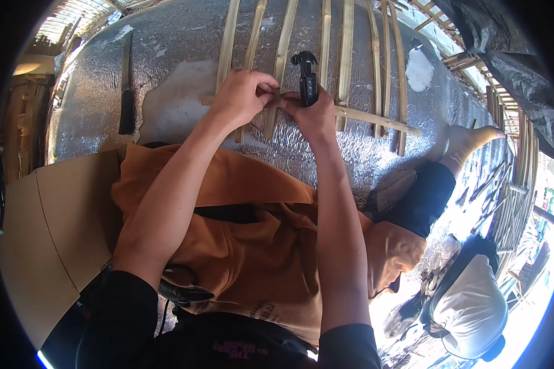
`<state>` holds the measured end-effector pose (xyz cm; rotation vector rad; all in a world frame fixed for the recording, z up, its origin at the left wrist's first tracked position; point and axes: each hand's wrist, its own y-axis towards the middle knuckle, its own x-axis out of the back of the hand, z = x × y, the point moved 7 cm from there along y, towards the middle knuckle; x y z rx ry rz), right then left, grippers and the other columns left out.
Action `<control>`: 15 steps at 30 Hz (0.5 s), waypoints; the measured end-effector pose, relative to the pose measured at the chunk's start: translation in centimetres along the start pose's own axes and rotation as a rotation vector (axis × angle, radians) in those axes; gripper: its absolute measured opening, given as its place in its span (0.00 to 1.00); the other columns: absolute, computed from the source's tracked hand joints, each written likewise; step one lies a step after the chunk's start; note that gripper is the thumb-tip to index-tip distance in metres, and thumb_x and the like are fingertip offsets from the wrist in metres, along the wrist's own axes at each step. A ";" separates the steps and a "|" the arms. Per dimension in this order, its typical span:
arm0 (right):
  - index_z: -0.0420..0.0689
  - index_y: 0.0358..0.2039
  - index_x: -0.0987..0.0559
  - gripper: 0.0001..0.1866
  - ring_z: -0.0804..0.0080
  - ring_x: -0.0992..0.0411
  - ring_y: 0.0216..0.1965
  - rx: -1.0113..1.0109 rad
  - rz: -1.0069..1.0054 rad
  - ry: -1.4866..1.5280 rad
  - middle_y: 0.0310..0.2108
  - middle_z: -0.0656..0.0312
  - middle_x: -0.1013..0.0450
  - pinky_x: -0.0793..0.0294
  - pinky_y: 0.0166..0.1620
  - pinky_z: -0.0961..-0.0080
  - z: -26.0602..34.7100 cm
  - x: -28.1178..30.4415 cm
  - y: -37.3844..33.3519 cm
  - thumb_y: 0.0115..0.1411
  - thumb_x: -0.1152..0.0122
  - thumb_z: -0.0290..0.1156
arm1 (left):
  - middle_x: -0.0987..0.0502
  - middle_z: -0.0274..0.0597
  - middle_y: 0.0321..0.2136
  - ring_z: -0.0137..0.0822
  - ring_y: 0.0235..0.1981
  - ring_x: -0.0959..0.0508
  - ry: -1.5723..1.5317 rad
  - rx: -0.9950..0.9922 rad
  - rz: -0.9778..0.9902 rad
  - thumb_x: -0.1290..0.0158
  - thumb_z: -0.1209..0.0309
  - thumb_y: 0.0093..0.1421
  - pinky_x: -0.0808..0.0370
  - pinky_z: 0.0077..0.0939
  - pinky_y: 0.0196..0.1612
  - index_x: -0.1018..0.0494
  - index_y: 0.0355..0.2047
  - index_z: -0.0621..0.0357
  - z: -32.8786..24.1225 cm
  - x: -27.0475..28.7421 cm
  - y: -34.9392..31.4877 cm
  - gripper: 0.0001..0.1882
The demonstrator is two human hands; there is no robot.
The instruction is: The person hammers nails into a bamboo frame with a hammer to secure the strips together.
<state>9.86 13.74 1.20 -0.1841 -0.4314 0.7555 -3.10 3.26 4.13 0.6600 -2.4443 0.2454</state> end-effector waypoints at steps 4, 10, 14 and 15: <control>0.33 0.42 0.22 0.18 0.74 0.19 0.31 -0.015 -0.005 -0.034 0.35 0.56 0.17 0.20 0.34 0.76 -0.1 0.0 0.0 0.52 0.27 0.24 | 0.16 0.47 0.31 0.44 0.35 0.15 -0.012 -0.042 -0.042 0.40 0.78 0.54 0.20 0.34 0.40 0.18 0.37 0.60 -0.1 0.0 0.0 0.10; 0.34 0.41 0.21 0.17 0.74 0.19 0.32 0.001 0.015 -0.047 0.35 0.56 0.17 0.20 0.35 0.76 0.2 0.1 -0.2 0.52 0.27 0.24 | 0.16 0.47 0.31 0.44 0.35 0.15 -0.023 -0.036 -0.031 0.40 0.78 0.54 0.20 0.34 0.41 0.18 0.38 0.60 0.0 -0.2 -0.1 0.09; 0.34 0.40 0.20 0.16 0.74 0.19 0.31 0.052 -0.013 -0.076 0.33 0.56 0.17 0.21 0.33 0.76 -0.2 0.4 0.2 0.51 0.26 0.24 | 0.15 0.47 0.33 0.41 0.36 0.15 -0.023 -0.005 -0.003 0.41 0.80 0.56 0.20 0.31 0.42 0.19 0.40 0.60 0.0 -0.5 0.1 0.11; 0.34 0.40 0.20 0.16 0.74 0.19 0.31 0.052 -0.011 -0.075 0.33 0.56 0.17 0.21 0.33 0.76 0.1 0.3 0.0 0.51 0.26 0.24 | 0.15 0.47 0.33 0.41 0.36 0.15 -0.021 -0.003 -0.004 0.41 0.80 0.56 0.20 0.31 0.42 0.19 0.40 0.60 0.1 -0.5 0.0 0.11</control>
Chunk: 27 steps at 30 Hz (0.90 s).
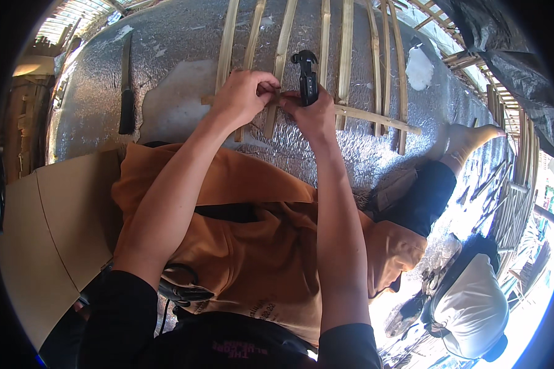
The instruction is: The person hammers nails into a bamboo frame with a hammer to secure the strips together.
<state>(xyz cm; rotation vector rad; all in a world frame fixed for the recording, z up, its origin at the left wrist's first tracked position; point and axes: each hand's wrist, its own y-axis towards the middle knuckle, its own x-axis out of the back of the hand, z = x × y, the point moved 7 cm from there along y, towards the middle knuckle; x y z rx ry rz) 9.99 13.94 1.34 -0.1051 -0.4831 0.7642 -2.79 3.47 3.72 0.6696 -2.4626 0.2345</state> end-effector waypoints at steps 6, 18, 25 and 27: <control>0.34 0.39 0.20 0.16 0.76 0.20 0.29 -0.046 -0.006 0.005 0.32 0.56 0.17 0.22 0.31 0.77 0.6 -0.1 -0.4 0.51 0.25 0.25 | 0.15 0.47 0.33 0.42 0.36 0.15 -0.005 -0.025 -0.010 0.41 0.81 0.56 0.20 0.31 0.41 0.19 0.40 0.61 0.3 -0.1 0.1 0.11; 0.34 0.39 0.21 0.16 0.78 0.22 0.27 -0.025 -0.016 0.031 0.32 0.56 0.17 0.23 0.30 0.78 0.1 -0.2 -0.2 0.52 0.26 0.26 | 0.16 0.47 0.31 0.41 0.34 0.15 0.009 -0.043 -0.029 0.41 0.81 0.56 0.20 0.32 0.39 0.19 0.39 0.61 0.5 -0.2 0.1 0.10; 0.34 0.39 0.20 0.17 0.76 0.21 0.29 -0.020 -0.020 -0.024 0.32 0.56 0.17 0.22 0.32 0.76 0.3 0.0 -0.3 0.51 0.25 0.27 | 0.16 0.48 0.31 0.41 0.34 0.15 -0.007 -0.056 -0.032 0.41 0.81 0.55 0.20 0.32 0.40 0.19 0.39 0.62 0.6 -0.4 0.2 0.10; 0.34 0.39 0.19 0.17 0.75 0.20 0.29 -0.017 -0.026 -0.020 0.32 0.57 0.17 0.22 0.33 0.76 0.2 0.1 -0.2 0.51 0.25 0.28 | 0.16 0.48 0.31 0.41 0.34 0.15 0.000 -0.055 -0.030 0.41 0.81 0.55 0.20 0.32 0.40 0.19 0.39 0.62 0.6 -0.4 0.2 0.10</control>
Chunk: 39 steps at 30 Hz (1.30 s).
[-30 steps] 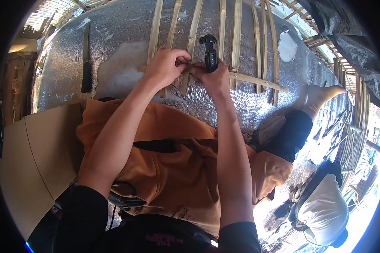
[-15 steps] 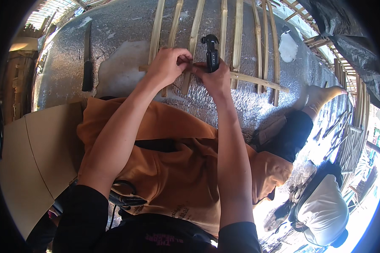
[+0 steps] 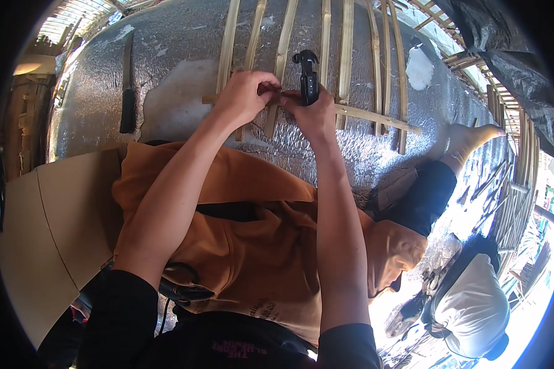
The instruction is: The person hammers nails into a bamboo frame with a hammer to secure the strips together.
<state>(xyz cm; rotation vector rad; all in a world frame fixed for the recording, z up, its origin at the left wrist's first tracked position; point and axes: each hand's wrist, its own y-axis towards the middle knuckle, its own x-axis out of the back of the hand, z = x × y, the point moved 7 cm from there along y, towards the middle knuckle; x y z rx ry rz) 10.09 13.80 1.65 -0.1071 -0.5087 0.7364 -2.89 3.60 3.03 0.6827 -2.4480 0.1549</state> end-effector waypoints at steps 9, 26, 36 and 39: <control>0.35 0.38 0.18 0.16 0.76 0.21 0.28 -0.008 -0.009 -0.019 0.30 0.58 0.17 0.23 0.33 0.76 -0.1 0.1 -0.1 0.51 0.25 0.29 | 0.17 0.52 0.30 0.44 0.34 0.15 0.030 0.024 0.010 0.40 0.80 0.55 0.21 0.33 0.39 0.19 0.39 0.61 0.0 0.0 -0.1 0.10; 0.36 0.42 0.25 0.28 0.63 0.20 0.29 0.156 -0.395 -0.203 0.34 0.53 0.18 0.23 0.35 0.67 0.2 1.8 -4.5 0.46 0.19 0.35 | 0.16 0.49 0.30 0.40 0.33 0.15 -0.053 0.027 0.011 0.38 0.77 0.56 0.22 0.31 0.39 0.20 0.35 0.64 0.3 -0.1 0.1 0.06; 0.35 0.40 0.29 0.30 0.53 0.18 0.32 0.104 -0.260 -0.247 0.32 0.52 0.18 0.21 0.38 0.61 -1.3 -1.4 -8.5 0.44 0.19 0.34 | 0.17 0.45 0.28 0.31 0.30 0.18 -0.139 0.090 -0.019 0.37 0.76 0.58 0.24 0.28 0.38 0.22 0.34 0.65 1.5 0.0 0.5 0.06; 0.35 0.39 0.28 0.27 0.53 0.19 0.31 0.163 -0.281 -0.251 0.31 0.53 0.18 0.21 0.37 0.62 -1.5 -2.0 -8.5 0.45 0.19 0.32 | 0.17 0.43 0.29 0.29 0.30 0.19 -0.194 0.078 -0.086 0.38 0.75 0.60 0.24 0.27 0.37 0.23 0.34 0.66 2.4 0.5 0.7 0.06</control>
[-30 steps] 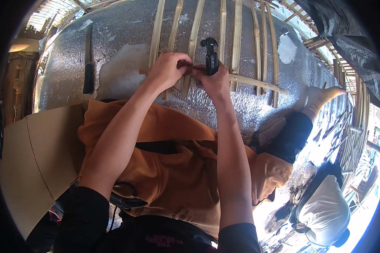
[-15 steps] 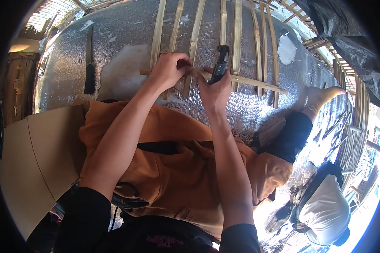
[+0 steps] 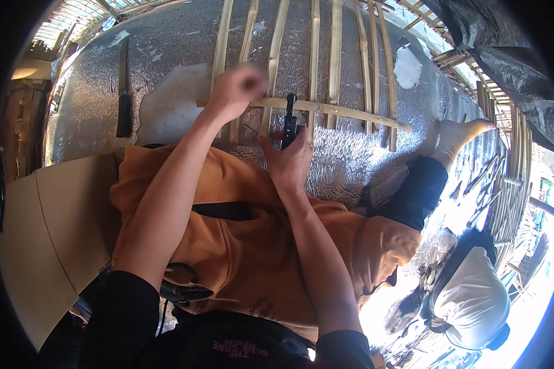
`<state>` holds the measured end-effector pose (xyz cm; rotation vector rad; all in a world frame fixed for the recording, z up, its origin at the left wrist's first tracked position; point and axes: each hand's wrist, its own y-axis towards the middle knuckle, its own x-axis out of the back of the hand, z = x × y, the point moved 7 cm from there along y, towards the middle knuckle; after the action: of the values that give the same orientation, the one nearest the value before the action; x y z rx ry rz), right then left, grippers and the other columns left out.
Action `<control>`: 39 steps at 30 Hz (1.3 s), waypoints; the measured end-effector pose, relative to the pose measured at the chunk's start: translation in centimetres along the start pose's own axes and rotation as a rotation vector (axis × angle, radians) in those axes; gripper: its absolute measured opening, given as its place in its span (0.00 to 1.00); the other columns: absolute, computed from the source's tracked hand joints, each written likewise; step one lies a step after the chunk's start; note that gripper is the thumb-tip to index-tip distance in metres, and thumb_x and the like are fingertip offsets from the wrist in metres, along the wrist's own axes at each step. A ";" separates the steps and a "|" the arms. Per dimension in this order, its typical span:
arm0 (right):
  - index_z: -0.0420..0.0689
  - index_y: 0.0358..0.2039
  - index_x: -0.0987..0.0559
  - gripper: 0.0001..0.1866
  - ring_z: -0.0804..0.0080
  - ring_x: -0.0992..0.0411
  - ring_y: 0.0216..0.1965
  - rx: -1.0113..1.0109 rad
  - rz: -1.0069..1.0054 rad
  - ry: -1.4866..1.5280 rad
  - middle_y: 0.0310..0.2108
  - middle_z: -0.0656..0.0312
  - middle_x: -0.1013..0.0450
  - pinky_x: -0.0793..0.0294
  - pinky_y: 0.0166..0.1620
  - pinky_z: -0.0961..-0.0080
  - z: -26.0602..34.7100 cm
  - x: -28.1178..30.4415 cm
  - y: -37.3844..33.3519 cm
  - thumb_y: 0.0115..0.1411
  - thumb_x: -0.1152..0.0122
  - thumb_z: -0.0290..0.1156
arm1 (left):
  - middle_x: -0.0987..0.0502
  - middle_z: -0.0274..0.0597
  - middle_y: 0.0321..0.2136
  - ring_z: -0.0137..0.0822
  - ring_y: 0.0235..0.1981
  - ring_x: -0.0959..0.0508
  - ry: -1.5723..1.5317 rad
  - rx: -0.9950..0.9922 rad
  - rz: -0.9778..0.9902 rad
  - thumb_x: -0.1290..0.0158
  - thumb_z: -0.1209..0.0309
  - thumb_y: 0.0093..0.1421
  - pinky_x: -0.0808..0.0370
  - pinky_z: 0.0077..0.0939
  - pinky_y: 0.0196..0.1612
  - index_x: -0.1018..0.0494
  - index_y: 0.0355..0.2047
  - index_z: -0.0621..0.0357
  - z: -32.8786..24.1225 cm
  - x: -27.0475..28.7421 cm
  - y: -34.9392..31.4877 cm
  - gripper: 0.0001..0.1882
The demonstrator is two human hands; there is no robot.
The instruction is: The person hammers nails into a bamboo frame with a hammer to secure the strips together.
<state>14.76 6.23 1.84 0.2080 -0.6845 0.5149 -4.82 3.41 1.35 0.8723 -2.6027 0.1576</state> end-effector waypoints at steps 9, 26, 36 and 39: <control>0.36 0.38 0.25 0.23 0.62 0.18 0.32 -0.113 0.011 0.042 0.31 0.56 0.17 0.20 0.39 0.67 -0.6 0.1 -0.2 0.47 0.21 0.32 | 0.17 0.43 0.29 0.28 0.30 0.19 0.020 0.042 0.008 0.37 0.74 0.60 0.24 0.26 0.37 0.23 0.34 0.65 0.2 0.1 0.0 0.07; 0.38 0.37 0.26 0.18 0.61 0.20 0.23 -0.066 -0.010 0.084 0.28 0.52 0.20 0.24 0.28 0.66 0.0 0.6 -0.7 0.53 0.27 0.30 | 0.18 0.46 0.29 0.39 0.31 0.17 0.136 -0.005 0.019 0.37 0.73 0.59 0.23 0.32 0.36 0.23 0.33 0.64 -0.9 -0.6 -0.7 0.07; 0.38 0.39 0.25 0.17 0.65 0.21 0.22 -0.004 -0.045 0.103 0.25 0.55 0.20 0.25 0.27 0.68 -0.4 0.5 -0.7 0.54 0.27 0.29 | 0.19 0.50 0.27 0.44 0.30 0.17 0.092 0.003 0.033 0.38 0.75 0.58 0.24 0.35 0.36 0.24 0.33 0.65 -1.5 -0.5 -0.9 0.06; 0.38 0.40 0.25 0.18 0.64 0.21 0.22 -0.026 -0.022 0.058 0.26 0.55 0.20 0.24 0.27 0.68 -0.2 0.2 -0.9 0.53 0.27 0.29 | 0.19 0.50 0.27 0.43 0.30 0.17 0.080 -0.030 0.023 0.38 0.76 0.58 0.24 0.35 0.35 0.24 0.32 0.65 -1.4 -0.6 -0.8 0.06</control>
<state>15.50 5.63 1.81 0.1752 -0.6318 0.4889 -3.48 3.36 2.36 0.8093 -2.5351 0.1561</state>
